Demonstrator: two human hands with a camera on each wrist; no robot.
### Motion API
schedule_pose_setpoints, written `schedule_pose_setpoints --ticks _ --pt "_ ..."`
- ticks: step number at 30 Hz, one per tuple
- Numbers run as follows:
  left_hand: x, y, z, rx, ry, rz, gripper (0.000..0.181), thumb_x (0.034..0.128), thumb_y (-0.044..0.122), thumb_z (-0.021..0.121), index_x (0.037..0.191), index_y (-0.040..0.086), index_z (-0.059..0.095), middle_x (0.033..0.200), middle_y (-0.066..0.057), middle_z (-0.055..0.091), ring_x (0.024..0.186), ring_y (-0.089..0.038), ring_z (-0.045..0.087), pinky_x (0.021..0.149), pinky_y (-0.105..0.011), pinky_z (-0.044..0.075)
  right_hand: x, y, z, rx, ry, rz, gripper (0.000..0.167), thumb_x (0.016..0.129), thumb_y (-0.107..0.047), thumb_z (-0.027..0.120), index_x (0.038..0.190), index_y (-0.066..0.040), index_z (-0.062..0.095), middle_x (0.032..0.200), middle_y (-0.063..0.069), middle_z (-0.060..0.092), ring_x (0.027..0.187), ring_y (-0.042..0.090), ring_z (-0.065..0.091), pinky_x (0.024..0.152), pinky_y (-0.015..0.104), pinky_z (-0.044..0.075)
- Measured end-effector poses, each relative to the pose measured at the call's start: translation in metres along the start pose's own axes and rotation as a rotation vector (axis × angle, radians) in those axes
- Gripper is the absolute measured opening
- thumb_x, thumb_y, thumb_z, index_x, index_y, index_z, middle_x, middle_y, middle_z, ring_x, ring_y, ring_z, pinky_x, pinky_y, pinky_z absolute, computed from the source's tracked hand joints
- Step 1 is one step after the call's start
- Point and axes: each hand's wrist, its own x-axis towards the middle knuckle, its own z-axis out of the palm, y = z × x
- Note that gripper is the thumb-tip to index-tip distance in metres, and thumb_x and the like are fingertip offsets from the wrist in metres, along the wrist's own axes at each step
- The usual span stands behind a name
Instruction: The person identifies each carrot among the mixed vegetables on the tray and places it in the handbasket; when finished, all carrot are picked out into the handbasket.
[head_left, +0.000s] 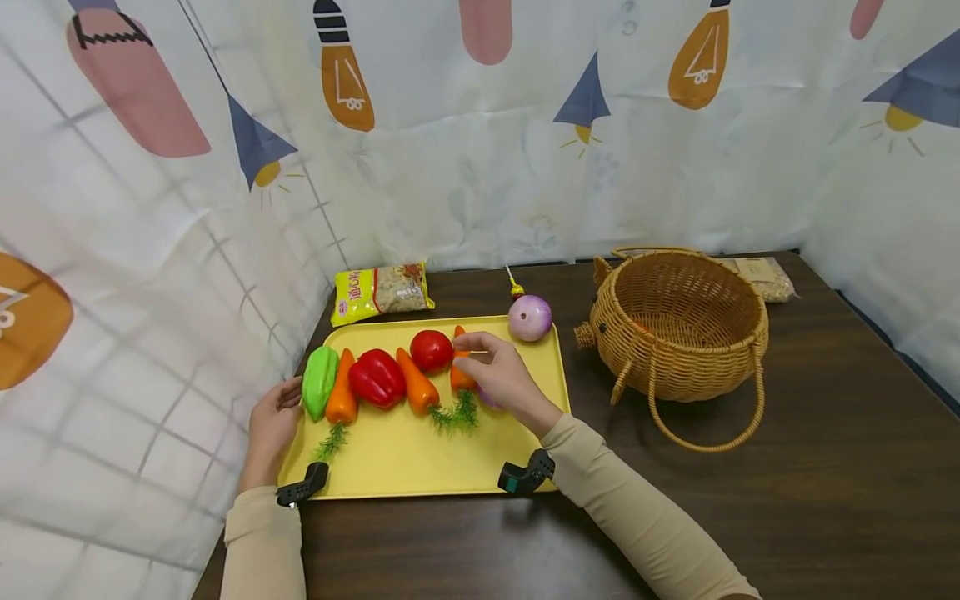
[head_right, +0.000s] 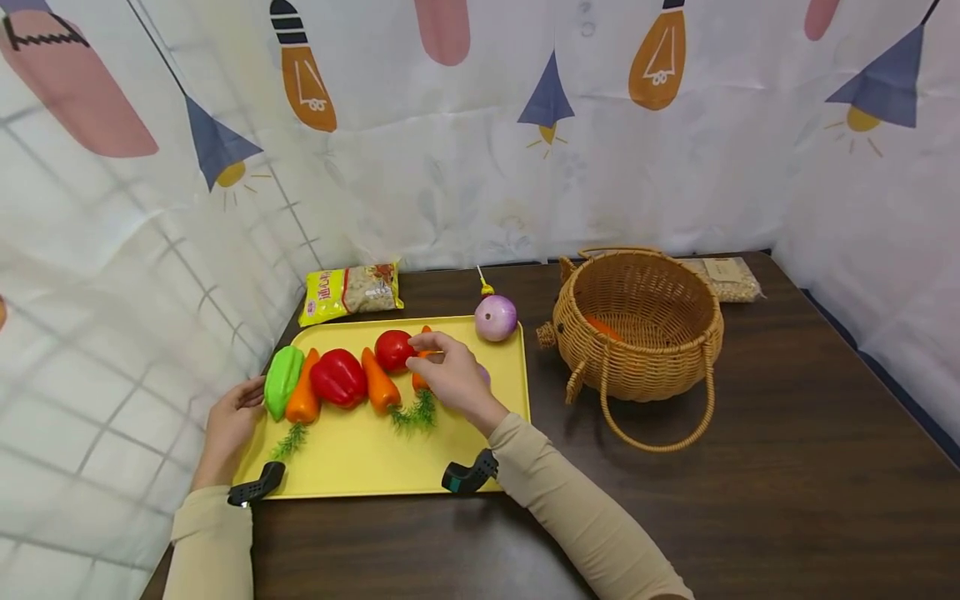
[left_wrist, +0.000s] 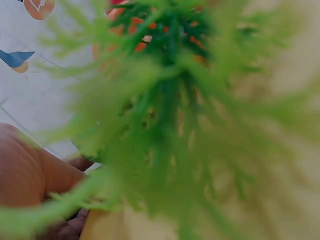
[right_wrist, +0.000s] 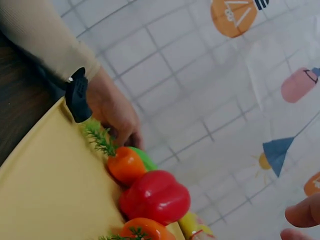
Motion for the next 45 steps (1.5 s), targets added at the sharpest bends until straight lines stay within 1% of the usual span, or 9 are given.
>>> schedule_pose_setpoints --ticks 6,11,16,21,25,31,35,41,45 --pt "-0.004 -0.003 -0.001 -0.013 -0.007 -0.01 0.056 0.0952 -0.003 0.038 0.151 0.004 0.036 0.146 -0.022 0.045 0.132 -0.035 0.043 0.108 -0.049 0.036 0.001 0.008 0.005 -0.129 0.03 0.029 0.038 0.093 -0.028 0.066 0.128 -0.013 0.064 0.134 0.006 0.06 0.126 0.031 0.054 0.105 0.048 0.041" --pt "-0.003 -0.001 -0.001 -0.004 0.017 0.005 0.056 0.0941 -0.003 0.038 0.149 0.003 0.039 0.144 -0.022 0.048 0.13 -0.034 0.046 0.106 -0.046 0.037 0.002 0.013 0.004 -0.223 0.057 0.011 0.042 0.092 -0.038 0.066 0.129 -0.018 0.063 0.134 -0.001 0.06 0.128 0.03 0.053 0.108 0.048 0.038" --pt "-0.002 0.002 -0.001 -0.003 0.012 0.012 0.055 0.0947 -0.003 0.036 0.149 0.003 0.039 0.144 -0.022 0.047 0.131 -0.034 0.046 0.105 -0.045 0.038 0.005 0.017 0.001 -0.221 0.078 -0.076 0.04 0.093 -0.028 0.067 0.128 -0.009 0.062 0.136 0.006 0.058 0.13 0.036 0.049 0.108 0.046 0.039" --pt "0.0 0.001 0.0 0.002 0.035 0.02 0.054 0.0938 -0.003 0.037 0.148 0.002 0.042 0.142 -0.022 0.05 0.128 -0.033 0.048 0.099 -0.034 0.04 0.009 0.021 0.001 -0.216 0.084 -0.159 0.037 0.092 -0.015 0.067 0.125 -0.001 0.062 0.132 0.014 0.057 0.129 0.038 0.048 0.109 0.045 0.038" --pt "0.002 0.0 0.001 0.001 0.062 0.018 0.054 0.0925 -0.003 0.04 0.146 0.002 0.045 0.139 -0.021 0.053 0.125 -0.032 0.05 0.093 -0.027 0.041 0.011 0.022 0.003 -0.245 0.078 -0.178 0.038 0.091 -0.013 0.068 0.126 0.0 0.061 0.132 0.015 0.056 0.128 0.038 0.049 0.109 0.044 0.039" --pt "0.002 0.001 0.0 -0.001 0.046 0.016 0.054 0.0929 -0.004 0.04 0.147 0.003 0.044 0.14 -0.021 0.052 0.127 -0.032 0.049 0.092 -0.024 0.039 0.009 0.024 0.008 -0.228 0.06 -0.174 0.037 0.09 -0.009 0.069 0.125 0.0 0.061 0.133 0.016 0.055 0.127 0.04 0.049 0.105 0.047 0.042" --pt "0.003 0.002 -0.001 0.002 0.041 0.019 0.054 0.0932 -0.004 0.041 0.147 0.003 0.044 0.14 -0.022 0.052 0.127 -0.033 0.049 0.091 -0.023 0.039 0.008 0.026 0.014 -0.265 0.052 -0.156 0.037 0.09 -0.013 0.069 0.125 -0.002 0.062 0.134 0.014 0.055 0.127 0.037 0.051 0.102 0.047 0.045" --pt "0.002 0.002 0.001 0.009 0.038 0.03 0.054 0.0932 -0.003 0.04 0.146 0.002 0.044 0.14 -0.021 0.052 0.127 -0.033 0.049 0.096 -0.032 0.041 0.008 0.032 0.021 -0.384 0.059 -0.143 0.037 0.088 -0.017 0.071 0.124 -0.007 0.063 0.128 0.012 0.059 0.116 0.029 0.055 0.097 0.044 0.048" --pt "0.002 0.002 0.002 0.018 0.043 0.035 0.053 0.0927 -0.003 0.04 0.146 0.002 0.045 0.14 -0.022 0.052 0.126 -0.034 0.05 0.097 -0.033 0.041 0.008 0.038 0.024 -0.452 0.069 -0.108 0.038 0.087 -0.02 0.072 0.123 -0.009 0.064 0.13 0.01 0.057 0.121 0.027 0.053 0.102 0.044 0.044"
